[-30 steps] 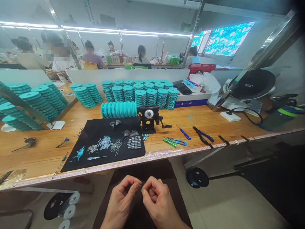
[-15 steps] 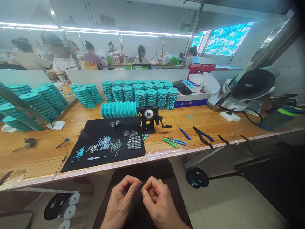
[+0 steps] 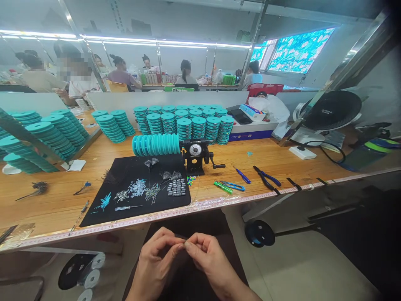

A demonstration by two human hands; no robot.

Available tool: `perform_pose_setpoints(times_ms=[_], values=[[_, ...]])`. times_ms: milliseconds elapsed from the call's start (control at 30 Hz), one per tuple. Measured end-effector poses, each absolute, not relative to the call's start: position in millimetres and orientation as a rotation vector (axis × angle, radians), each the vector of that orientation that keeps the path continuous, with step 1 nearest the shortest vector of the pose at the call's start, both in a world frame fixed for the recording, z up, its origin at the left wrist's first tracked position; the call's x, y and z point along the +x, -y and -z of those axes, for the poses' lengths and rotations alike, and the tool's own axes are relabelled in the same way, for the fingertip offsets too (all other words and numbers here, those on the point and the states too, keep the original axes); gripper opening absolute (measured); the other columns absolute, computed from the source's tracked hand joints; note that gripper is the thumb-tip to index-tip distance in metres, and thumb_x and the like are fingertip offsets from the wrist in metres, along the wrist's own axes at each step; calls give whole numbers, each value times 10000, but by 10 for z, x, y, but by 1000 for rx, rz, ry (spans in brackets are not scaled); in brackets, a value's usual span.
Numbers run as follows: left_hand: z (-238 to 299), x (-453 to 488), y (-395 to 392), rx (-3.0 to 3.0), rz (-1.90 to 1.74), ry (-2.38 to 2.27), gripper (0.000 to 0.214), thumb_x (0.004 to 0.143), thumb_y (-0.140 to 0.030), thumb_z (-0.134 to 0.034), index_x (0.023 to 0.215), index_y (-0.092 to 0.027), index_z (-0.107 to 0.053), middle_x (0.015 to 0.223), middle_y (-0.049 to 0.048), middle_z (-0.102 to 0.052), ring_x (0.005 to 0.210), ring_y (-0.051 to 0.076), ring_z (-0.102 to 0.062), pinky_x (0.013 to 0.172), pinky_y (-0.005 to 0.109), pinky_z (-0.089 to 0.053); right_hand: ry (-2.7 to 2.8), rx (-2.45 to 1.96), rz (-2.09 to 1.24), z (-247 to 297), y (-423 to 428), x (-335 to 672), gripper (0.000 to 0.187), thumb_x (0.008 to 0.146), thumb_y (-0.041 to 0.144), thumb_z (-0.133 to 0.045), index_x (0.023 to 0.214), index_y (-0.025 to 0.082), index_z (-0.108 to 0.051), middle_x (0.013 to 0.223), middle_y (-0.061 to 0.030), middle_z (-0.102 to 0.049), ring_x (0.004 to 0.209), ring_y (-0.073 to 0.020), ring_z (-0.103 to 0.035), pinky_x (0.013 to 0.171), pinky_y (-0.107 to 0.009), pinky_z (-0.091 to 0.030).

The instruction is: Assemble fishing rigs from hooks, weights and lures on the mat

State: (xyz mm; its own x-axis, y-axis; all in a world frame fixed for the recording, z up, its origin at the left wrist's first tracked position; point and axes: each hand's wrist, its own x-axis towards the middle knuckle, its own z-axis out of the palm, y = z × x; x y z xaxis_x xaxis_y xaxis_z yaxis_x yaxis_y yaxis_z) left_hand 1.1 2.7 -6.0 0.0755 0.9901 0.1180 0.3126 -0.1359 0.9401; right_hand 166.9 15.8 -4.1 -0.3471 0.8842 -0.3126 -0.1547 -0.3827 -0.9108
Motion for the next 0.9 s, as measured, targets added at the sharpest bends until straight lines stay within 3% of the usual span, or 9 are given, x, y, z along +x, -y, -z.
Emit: perform_pose_setpoints(times_ms=[133,233,367,533,633,700,767,900], values=[[86,20,-27,1821,-1125,-1400,157,918,-251,-566,855,-220,-707,855,27,-544,767,157,-590,692,233,-463,775,-937,-2044,57,-197,1651,268,781,352,-726,713,155,-557,549,94,-311,489,-70,-174,451,-218,-130],[26,73,-32,1715,-1130,-1427,253,966,-290,-464,774,-207,-607,878,38,-562,802,166,-595,723,249,-466,882,-930,-1986,39,-212,1634,189,791,287,-680,708,157,-570,555,61,-436,498,-81,-333,486,-208,-262],[-191,73,-57,1489,-1048,-1402,280,994,-372,-380,778,-232,-489,592,-57,-498,504,117,-487,507,204,-402,1479,-1120,-1579,111,-266,1663,61,790,180,-648,732,163,-640,762,-13,-645,753,-166,-574,729,-279,-411],[-376,5,-128,1569,-1130,-1424,252,975,-368,-439,777,-227,-506,581,-73,-467,496,99,-446,499,184,-375,1888,-1291,-1176,156,-303,1762,151,741,71,-654,793,213,-668,1015,-12,-664,977,-207,-565,911,-346,-369],[-366,30,-137,1570,-1064,-1379,259,970,-364,-449,770,-220,-528,596,-61,-504,512,100,-480,514,183,-396,1824,-1217,-1302,22,-268,1771,217,758,99,-671,926,236,-665,973,5,-660,867,-173,-570,820,-304,-412],[-344,69,-119,1560,-1030,-1361,266,954,-368,-479,750,-212,-551,592,-51,-527,514,103,-496,509,184,-405,1656,-1074,-1531,-75,-238,1749,155,807,169,-673,954,215,-656,875,11,-657,739,-141,-560,694,-254,-429],[-321,111,-90,1490,-1045,-1340,271,926,-382,-526,725,-207,-576,572,-43,-541,500,109,-504,487,185,-410,1484,-989,-1678,-134,-211,1718,82,853,256,-663,878,179,-655,778,7,-645,685,-134,-563,637,-238,-435],[-249,185,-44,1165,-1209,-1300,291,839,-483,-613,834,-199,-676,697,20,-656,576,155,-588,521,218,-487,1256,-990,-1730,-146,-185,1677,235,851,360,-682,776,147,-620,680,-7,-633,647,-153,-612,640,-273,-499]])
